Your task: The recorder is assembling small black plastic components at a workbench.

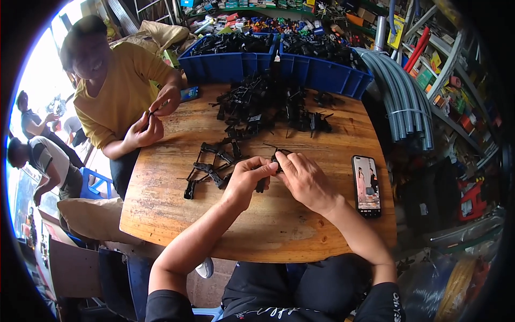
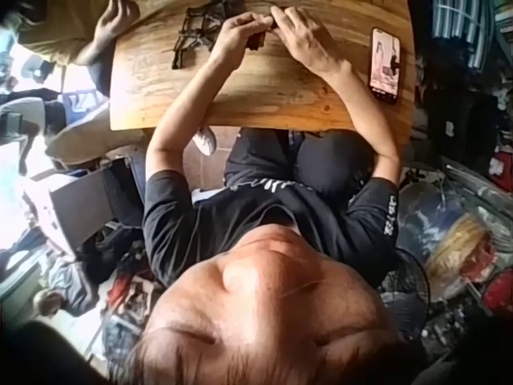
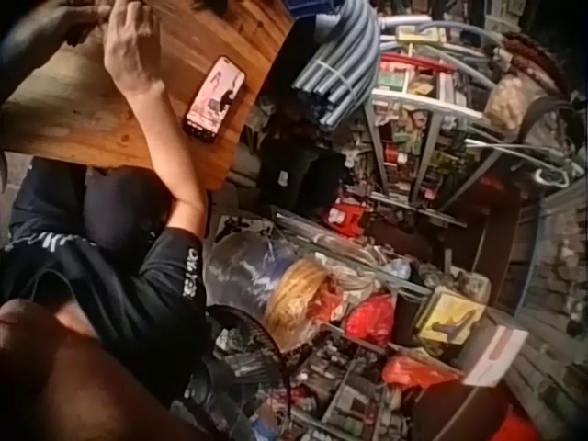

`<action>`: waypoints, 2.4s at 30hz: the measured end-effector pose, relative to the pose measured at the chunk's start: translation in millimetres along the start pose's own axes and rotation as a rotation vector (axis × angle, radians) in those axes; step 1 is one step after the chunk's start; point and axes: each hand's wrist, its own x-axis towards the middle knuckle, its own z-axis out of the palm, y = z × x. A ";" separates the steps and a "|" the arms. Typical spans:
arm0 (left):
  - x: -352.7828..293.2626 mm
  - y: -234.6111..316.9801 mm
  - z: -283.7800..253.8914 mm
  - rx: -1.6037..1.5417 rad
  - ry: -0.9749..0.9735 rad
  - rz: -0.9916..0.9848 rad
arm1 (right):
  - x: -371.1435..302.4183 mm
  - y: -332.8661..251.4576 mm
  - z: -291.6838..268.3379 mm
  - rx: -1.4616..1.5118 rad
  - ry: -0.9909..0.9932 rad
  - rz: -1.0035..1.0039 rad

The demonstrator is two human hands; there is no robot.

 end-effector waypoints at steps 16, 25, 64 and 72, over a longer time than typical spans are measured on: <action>14.7 12.7 -17.8 -0.253 0.120 0.268 | 12.3 13.4 18.4 0.112 -0.040 0.083; 6.7 26.7 -19.8 -0.267 -0.037 0.104 | -10.2 27.3 18.2 0.264 -0.177 0.262; -13.8 8.0 11.8 0.743 0.080 0.669 | -4.3 10.8 5.0 1.925 -0.064 0.896; -6.3 30.2 0.6 0.219 0.176 0.075 | 3.7 8.1 -11.9 1.033 -0.113 0.413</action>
